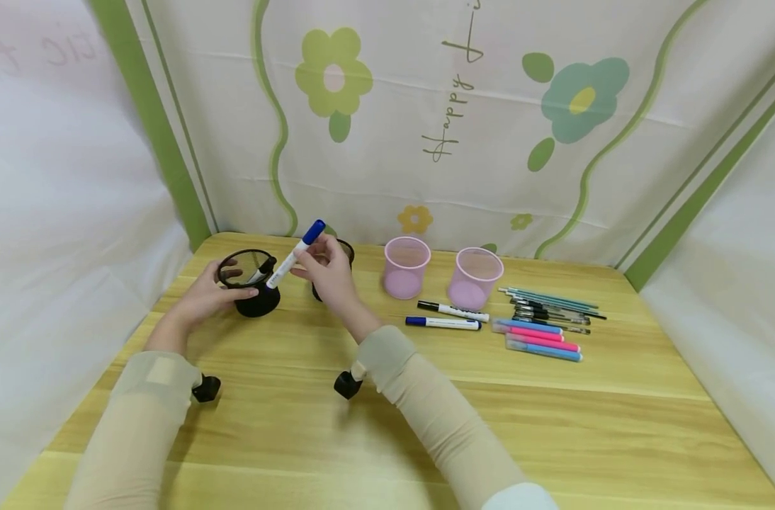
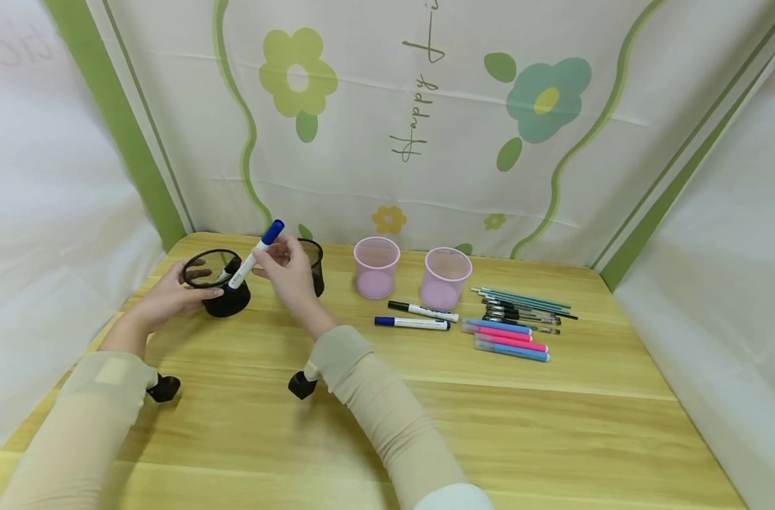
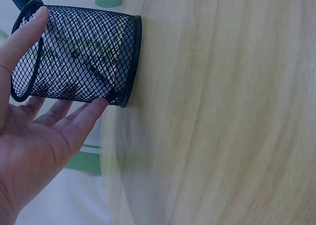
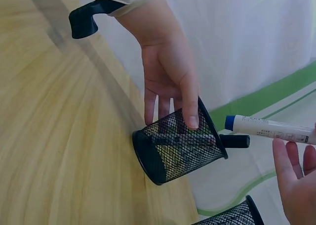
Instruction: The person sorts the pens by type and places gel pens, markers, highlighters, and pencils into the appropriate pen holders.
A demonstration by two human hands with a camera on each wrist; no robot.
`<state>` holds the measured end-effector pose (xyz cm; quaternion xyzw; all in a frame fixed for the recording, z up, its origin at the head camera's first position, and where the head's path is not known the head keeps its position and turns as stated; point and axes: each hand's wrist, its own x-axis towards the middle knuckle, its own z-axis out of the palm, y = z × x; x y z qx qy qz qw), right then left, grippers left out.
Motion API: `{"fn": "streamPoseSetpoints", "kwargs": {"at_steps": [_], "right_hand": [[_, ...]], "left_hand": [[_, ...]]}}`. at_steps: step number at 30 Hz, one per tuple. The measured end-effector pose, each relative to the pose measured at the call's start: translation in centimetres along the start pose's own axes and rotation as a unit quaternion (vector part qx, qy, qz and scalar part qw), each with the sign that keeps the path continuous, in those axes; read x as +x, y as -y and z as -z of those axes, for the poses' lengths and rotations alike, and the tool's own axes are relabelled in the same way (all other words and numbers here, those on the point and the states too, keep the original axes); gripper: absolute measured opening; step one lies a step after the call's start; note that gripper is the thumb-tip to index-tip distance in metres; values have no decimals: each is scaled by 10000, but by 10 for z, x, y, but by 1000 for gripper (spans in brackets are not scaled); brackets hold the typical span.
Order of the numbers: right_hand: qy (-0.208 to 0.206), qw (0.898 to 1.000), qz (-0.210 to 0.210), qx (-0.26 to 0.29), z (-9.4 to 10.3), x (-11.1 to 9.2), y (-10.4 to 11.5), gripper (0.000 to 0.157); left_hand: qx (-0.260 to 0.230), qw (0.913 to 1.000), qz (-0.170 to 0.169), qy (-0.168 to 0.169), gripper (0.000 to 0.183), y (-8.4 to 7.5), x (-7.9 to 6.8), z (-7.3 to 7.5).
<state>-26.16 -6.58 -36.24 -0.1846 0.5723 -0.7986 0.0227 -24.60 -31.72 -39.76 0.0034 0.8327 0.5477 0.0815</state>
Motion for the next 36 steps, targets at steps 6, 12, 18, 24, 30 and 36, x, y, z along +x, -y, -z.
{"fn": "streamPoseSetpoints", "kwargs": {"at_steps": [6,12,18,24,30,36], "right_hand": [[-207,9997,108,-75,-9,0,-8,20],[-378,9992,93,80,-14,-1,-15,18],[-394,9991,144,53,-18,0,-18,15],[-196,9980,-269,-533,-18,-2,-18,21],[77,9951,-437,-889,-14,-4,-18,32],[427,9903,-335,-1276,-8,-6,-14,30]], "left_hand": [[-5,10000,7,16,104,0,1,0],[-39,10000,28,-18,104,1,3,-1],[-14,10000,55,-34,105,1,2,0],[-35,10000,56,-43,104,-1,0,0],[-44,10000,56,-24,103,-2,-1,-1],[-85,10000,50,-10,103,-1,-1,0]]}}
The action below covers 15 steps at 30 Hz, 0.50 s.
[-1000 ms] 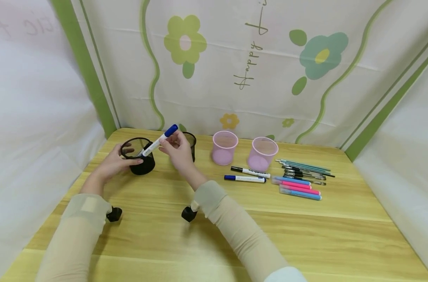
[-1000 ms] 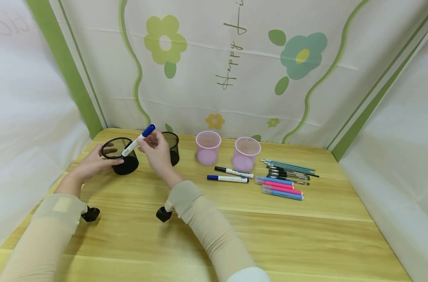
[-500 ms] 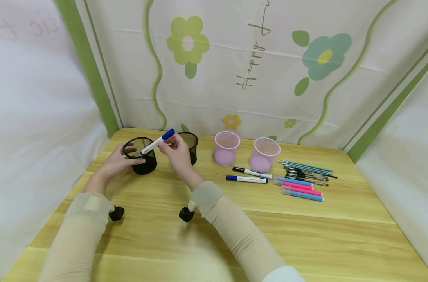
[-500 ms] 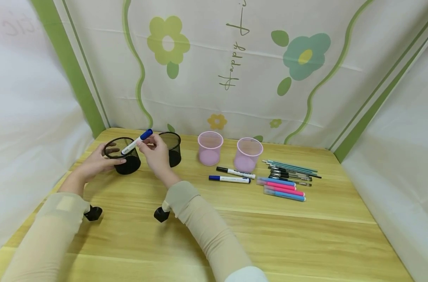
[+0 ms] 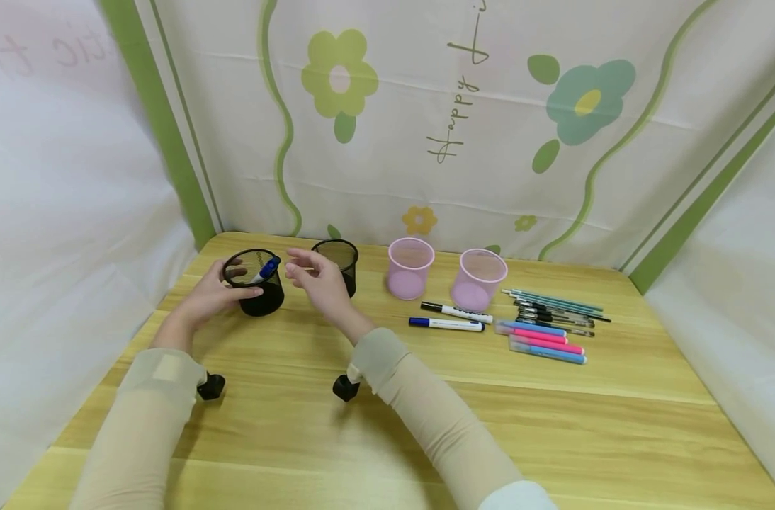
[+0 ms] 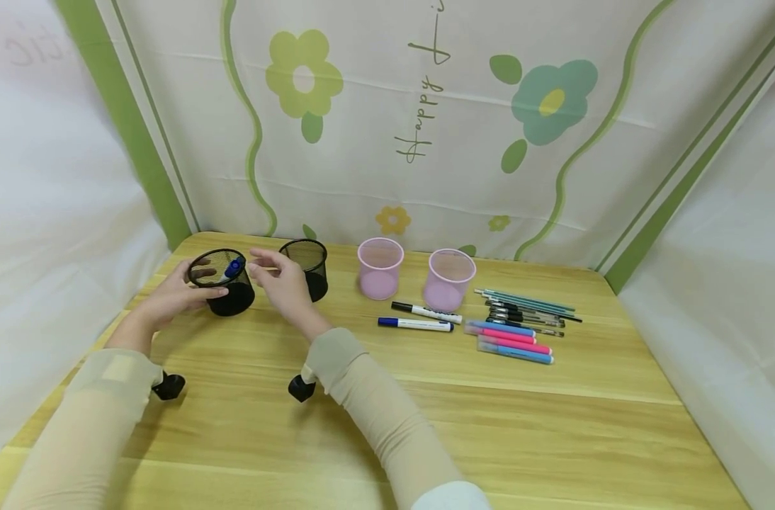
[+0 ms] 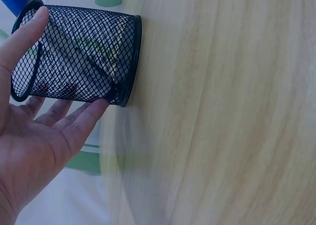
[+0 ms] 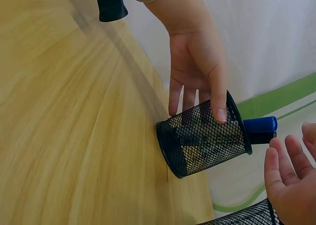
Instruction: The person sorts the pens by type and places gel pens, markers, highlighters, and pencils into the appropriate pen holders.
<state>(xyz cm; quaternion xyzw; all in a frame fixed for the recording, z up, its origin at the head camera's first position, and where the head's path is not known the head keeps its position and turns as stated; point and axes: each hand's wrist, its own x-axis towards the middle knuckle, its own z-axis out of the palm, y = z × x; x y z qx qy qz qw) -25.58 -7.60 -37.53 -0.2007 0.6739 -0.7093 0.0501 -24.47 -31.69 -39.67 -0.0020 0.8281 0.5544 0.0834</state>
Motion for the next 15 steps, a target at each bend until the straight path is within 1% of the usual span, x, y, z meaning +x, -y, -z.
{"fn": "streamPoseSetpoints", "kwargs": {"at_steps": [5,9,13,15], "right_hand": [[320,9983,179,-443,8,-3,6,32],[548,9946,341,-811,14,-4,11,34],[680,9902,548,-1094,20,-5,13,35],[715,9892,626,-1119,24,-7,14,35]], "left_hand": [[-18,10000,-19,-8,102,0,0,0],[13,10000,-36,-17,101,-1,-1,-1],[49,10000,-37,-16,102,-1,-1,-1],[67,10000,-20,3,102,-1,-1,0]]}}
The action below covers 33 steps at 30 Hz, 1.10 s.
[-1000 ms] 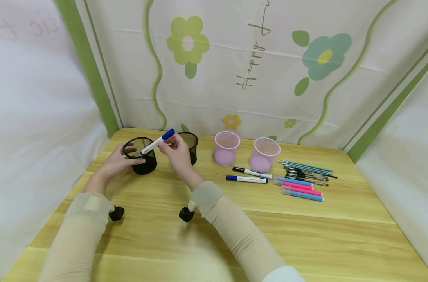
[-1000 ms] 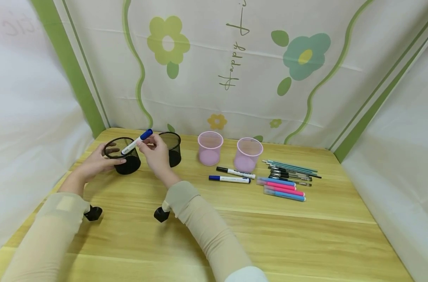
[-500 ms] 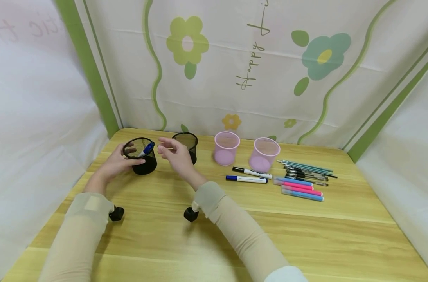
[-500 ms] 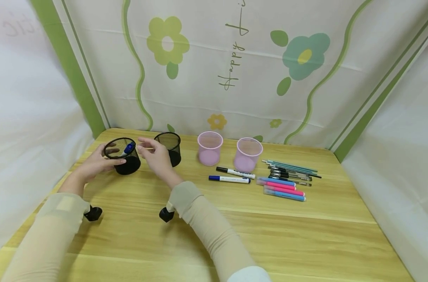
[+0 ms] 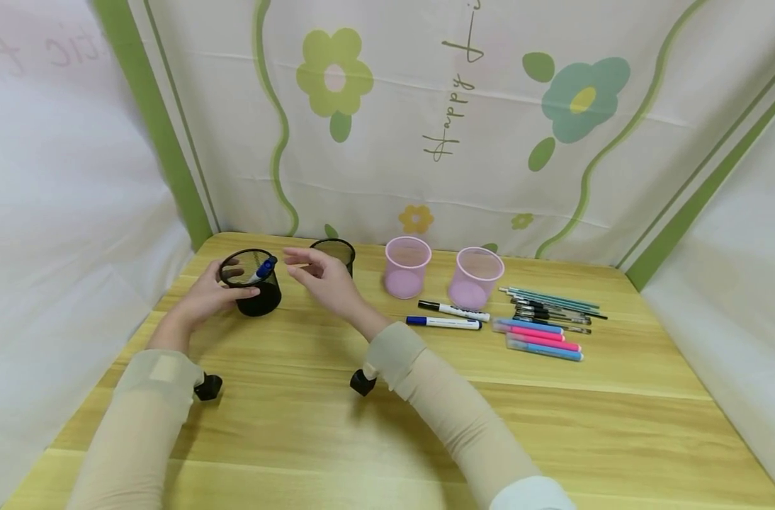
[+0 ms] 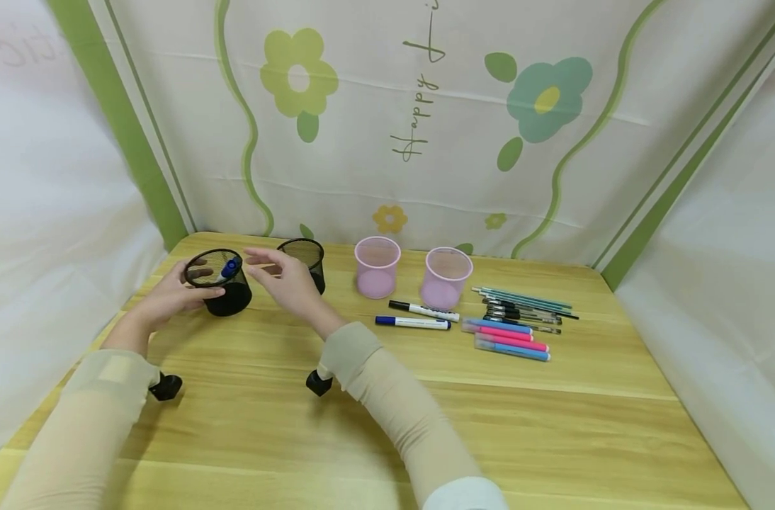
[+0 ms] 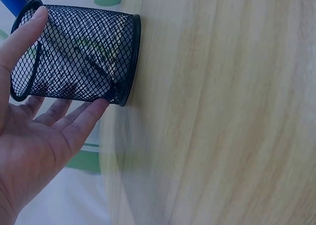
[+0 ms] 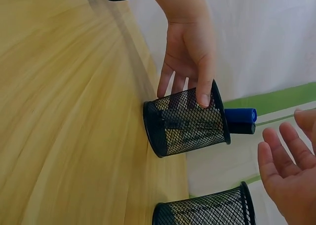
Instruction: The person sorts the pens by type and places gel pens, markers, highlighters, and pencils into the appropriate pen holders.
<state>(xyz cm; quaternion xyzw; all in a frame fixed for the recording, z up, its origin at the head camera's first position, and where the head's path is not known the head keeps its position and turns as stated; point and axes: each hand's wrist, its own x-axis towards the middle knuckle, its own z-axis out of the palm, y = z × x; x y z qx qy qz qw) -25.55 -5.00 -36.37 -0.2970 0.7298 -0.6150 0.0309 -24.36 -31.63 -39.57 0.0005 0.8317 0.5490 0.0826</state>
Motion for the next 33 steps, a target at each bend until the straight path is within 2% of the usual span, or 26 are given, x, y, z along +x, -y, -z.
{"fn": "streamPoseSetpoints", "kwargs": {"at_steps": [7,25,33], "right_hand": [[229,9995,176,-98,14,-12,3,35],[839,9954,132,-453,54,-32,6,38],[1080,9903,192,-854,78,-46,1,37]], "left_hand": [[32,10000,8,12,103,2,1,1],[31,10000,-22,13,105,2,2,0],[57,10000,43,46,104,1,1,1]]}}
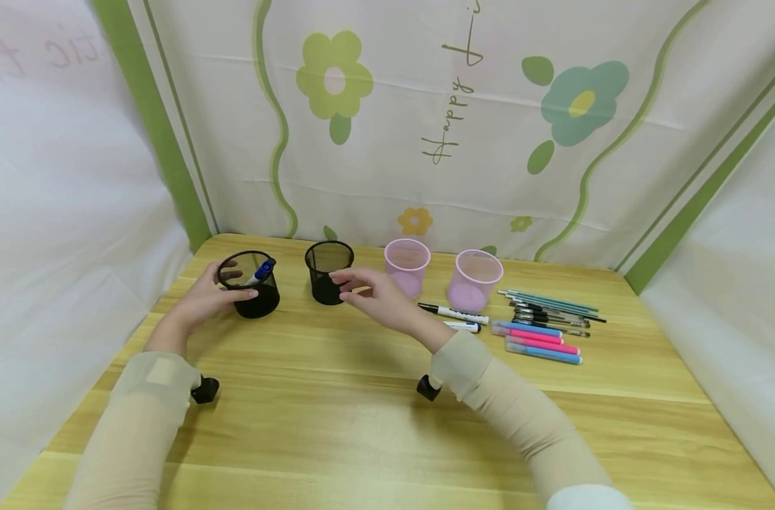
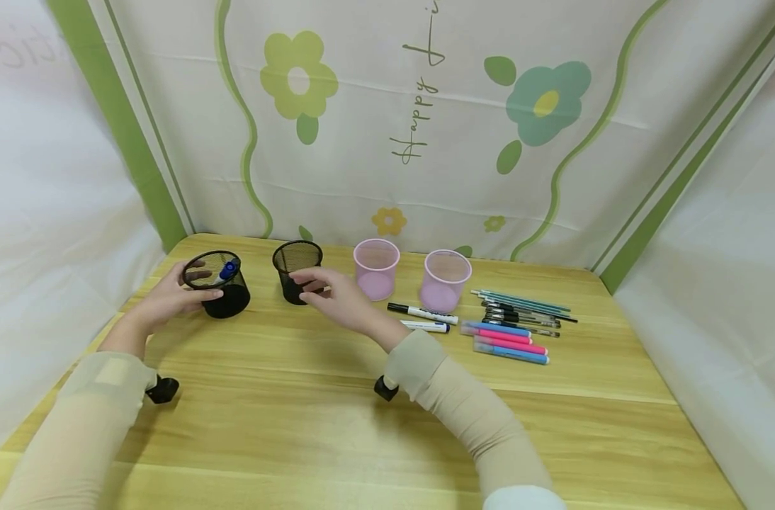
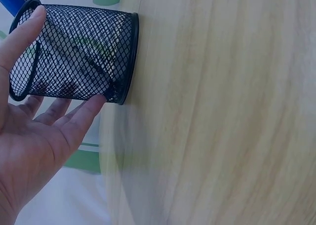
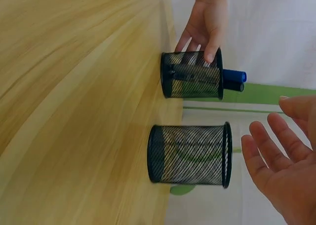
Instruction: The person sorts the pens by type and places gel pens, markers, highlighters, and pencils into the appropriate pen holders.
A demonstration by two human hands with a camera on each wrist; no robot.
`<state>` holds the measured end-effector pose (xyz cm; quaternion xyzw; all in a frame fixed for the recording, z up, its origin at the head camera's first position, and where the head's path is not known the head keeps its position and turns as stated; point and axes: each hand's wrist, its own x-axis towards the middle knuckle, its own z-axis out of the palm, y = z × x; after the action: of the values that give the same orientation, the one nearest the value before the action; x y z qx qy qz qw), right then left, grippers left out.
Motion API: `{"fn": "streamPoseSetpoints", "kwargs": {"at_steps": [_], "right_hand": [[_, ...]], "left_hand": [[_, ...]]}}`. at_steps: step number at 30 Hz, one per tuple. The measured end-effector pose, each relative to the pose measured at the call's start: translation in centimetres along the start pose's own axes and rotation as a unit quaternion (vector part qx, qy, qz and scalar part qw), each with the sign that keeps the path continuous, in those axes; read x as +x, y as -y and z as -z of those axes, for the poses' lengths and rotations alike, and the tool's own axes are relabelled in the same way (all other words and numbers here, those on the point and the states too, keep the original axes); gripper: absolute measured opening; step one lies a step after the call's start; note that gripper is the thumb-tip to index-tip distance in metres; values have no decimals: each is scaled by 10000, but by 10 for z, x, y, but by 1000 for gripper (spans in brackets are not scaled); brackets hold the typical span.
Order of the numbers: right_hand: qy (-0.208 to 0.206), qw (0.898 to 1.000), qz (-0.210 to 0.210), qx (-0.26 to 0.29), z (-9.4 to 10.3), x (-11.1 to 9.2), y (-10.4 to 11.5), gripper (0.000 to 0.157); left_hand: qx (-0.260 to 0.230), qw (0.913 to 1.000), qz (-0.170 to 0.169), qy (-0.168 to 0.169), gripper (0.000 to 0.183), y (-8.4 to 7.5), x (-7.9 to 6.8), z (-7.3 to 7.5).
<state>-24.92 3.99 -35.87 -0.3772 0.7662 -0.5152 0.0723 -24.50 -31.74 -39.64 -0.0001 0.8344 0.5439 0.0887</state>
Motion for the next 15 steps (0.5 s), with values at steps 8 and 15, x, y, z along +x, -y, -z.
{"fn": "streamPoseSetpoints", "kwargs": {"at_steps": [8,15], "right_hand": [[67,9991,-159,-395,21,-22,-15,37],[534,9936,-238,-967,39,-41,-23,36]], "left_hand": [[136,9999,29,30,102,-3,-1,-1],[92,10000,8,28,102,1,1,0]]}}
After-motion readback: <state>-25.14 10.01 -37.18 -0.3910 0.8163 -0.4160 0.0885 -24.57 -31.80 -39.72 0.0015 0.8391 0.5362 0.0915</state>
